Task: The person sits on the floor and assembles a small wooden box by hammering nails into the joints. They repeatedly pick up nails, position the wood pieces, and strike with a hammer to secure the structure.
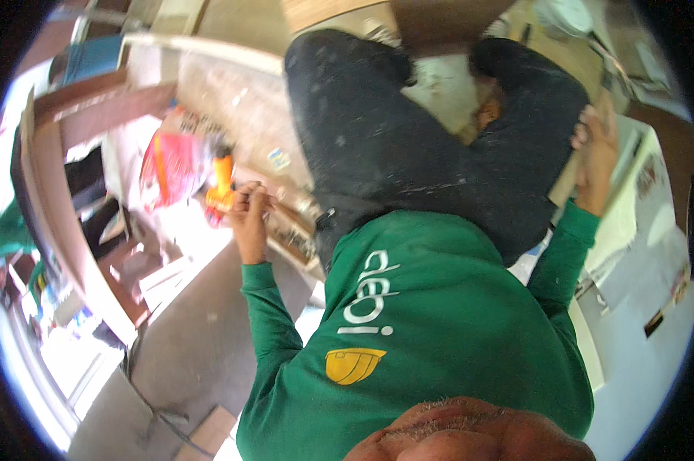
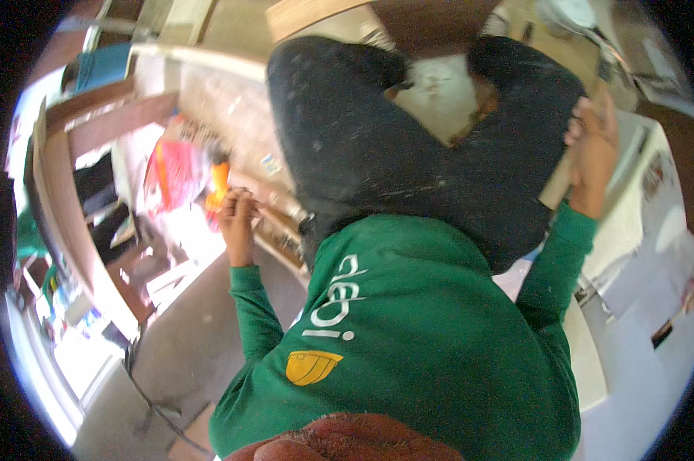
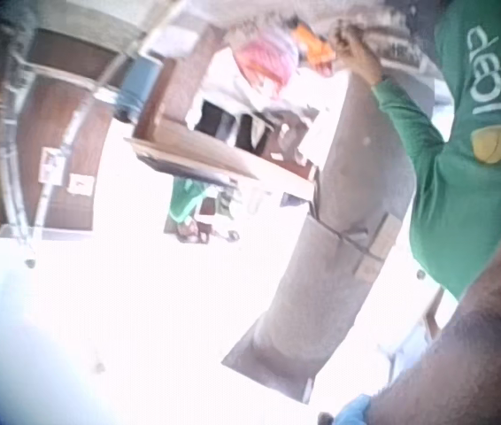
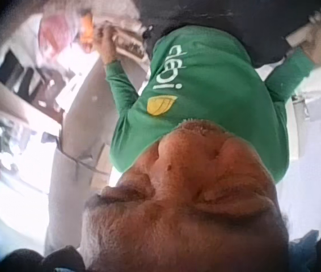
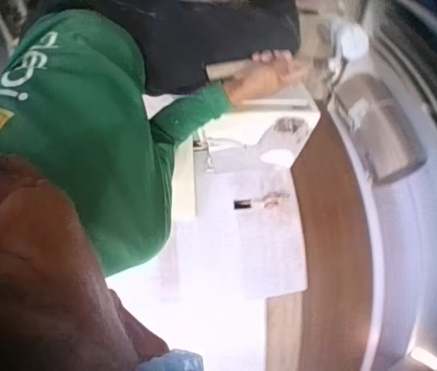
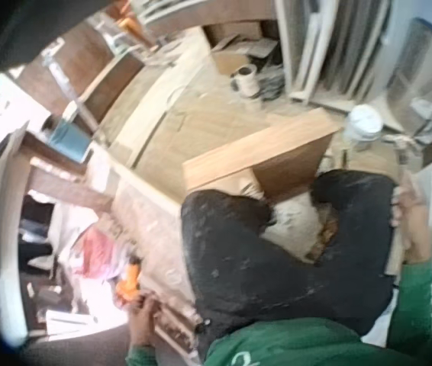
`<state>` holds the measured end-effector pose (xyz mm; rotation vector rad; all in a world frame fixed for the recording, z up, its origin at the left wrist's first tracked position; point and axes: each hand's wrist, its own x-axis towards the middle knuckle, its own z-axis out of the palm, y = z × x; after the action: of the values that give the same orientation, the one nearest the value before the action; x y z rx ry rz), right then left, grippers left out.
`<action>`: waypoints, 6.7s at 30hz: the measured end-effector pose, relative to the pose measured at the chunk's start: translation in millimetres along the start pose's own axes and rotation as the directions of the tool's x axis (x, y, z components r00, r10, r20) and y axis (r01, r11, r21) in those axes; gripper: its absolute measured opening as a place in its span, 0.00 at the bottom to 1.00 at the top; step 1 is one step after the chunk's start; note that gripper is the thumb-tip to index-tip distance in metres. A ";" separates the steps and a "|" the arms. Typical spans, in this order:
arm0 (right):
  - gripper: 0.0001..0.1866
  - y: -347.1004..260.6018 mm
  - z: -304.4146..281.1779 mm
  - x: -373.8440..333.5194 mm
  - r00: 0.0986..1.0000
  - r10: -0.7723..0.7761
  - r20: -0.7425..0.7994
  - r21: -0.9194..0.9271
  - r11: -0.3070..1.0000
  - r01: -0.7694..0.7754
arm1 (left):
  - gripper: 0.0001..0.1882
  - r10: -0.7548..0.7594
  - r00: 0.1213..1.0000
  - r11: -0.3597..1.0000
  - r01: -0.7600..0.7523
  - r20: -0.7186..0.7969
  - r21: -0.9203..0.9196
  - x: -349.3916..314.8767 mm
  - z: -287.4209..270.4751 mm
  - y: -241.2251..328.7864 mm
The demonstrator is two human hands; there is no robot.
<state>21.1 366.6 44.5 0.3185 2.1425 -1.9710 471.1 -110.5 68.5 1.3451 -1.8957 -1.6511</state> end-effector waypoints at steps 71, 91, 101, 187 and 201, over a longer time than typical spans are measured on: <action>0.35 -39.3 166.8 -29.0 0.745 -0.506 0.435 -0.673 0.366 0.642 | 0.15 0.769 0.412 0.297 -0.907 0.488 0.298 269.2 432.1 126.6; 0.35 -65.3 173.4 -47.2 0.683 -0.623 0.382 -0.620 0.375 0.689 | 0.36 0.824 0.331 0.231 -0.938 0.460 0.260 270.4 410.3 120.7; 0.35 -30.4 187.8 -24.4 0.748 -0.513 0.421 -0.686 0.359 0.633 | 0.38 0.870 0.319 0.123 -0.879 0.376 0.461 265.7 410.6 113.2; 0.33 -14.1 49.5 1.9 0.937 -0.316 0.146 -0.406 0.845 0.348 | 0.10 0.783 0.421 0.473 -0.881 0.458 0.000 221.2 456.5 148.7; 0.34 -13.5 44.9 8.0 0.977 -0.156 0.147 -0.199 0.963 0.184 | 0.11 0.808 0.432 0.470 -0.883 0.401 0.004 228.9 485.1 143.3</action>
<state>9.9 320.8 51.2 -0.0310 2.3343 -1.7674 -64.6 -2.1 -29.2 -0.0662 -2.3857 -1.1439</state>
